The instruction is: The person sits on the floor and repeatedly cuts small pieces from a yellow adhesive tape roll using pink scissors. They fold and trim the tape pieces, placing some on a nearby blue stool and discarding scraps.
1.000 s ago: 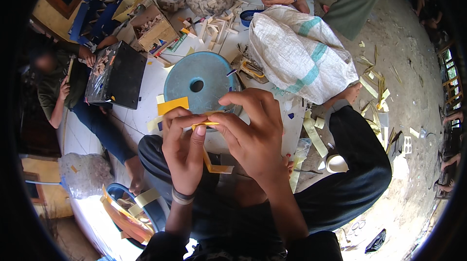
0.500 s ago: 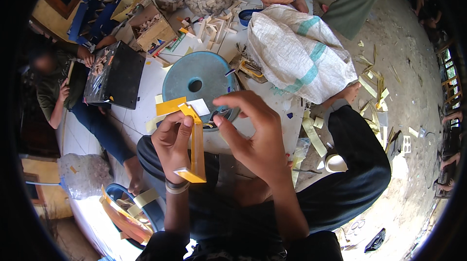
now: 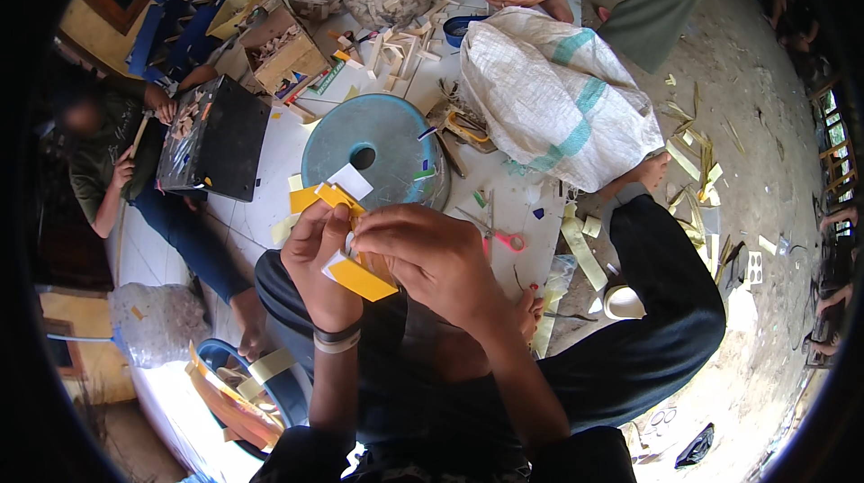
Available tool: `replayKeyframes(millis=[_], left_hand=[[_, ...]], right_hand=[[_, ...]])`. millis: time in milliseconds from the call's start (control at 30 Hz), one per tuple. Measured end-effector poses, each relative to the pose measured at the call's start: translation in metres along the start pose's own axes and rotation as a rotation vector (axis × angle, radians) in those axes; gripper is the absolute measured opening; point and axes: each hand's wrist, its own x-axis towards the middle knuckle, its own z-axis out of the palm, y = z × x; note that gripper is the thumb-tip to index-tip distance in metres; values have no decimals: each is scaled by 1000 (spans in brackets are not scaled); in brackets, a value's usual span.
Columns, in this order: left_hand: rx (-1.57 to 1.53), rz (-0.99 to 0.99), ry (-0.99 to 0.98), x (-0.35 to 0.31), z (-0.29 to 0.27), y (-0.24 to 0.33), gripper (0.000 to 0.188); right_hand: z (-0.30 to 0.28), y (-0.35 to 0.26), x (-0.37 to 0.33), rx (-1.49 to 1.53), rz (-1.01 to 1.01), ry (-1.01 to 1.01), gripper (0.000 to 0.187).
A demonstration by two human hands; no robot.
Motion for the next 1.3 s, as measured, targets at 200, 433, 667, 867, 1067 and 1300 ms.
replayKeyframes(millis=[200,433,667,867,1067,1300], left_hand=[[-85,-113,-115,0,-8,8,18],[-340,-245,-394,0,-10,13,30],[-550,-282,-591,-1,0,15,26],[-490,-219,-639,3,6,13,22],[-312,-191,-544,0,5,12,17],[-226,-320,-459,-8,5,13,15]], right_hand=[[-19,-4,1,97,22,-63,18],[-36,-7,-1,285,35,-51,13],[-17,18,-18,992,283,81,27],[-10,34,-21,1335,309,47,31],[-16,32,-19,1000,564,66,39],[-21,33,-19,1050,839,11,35]])
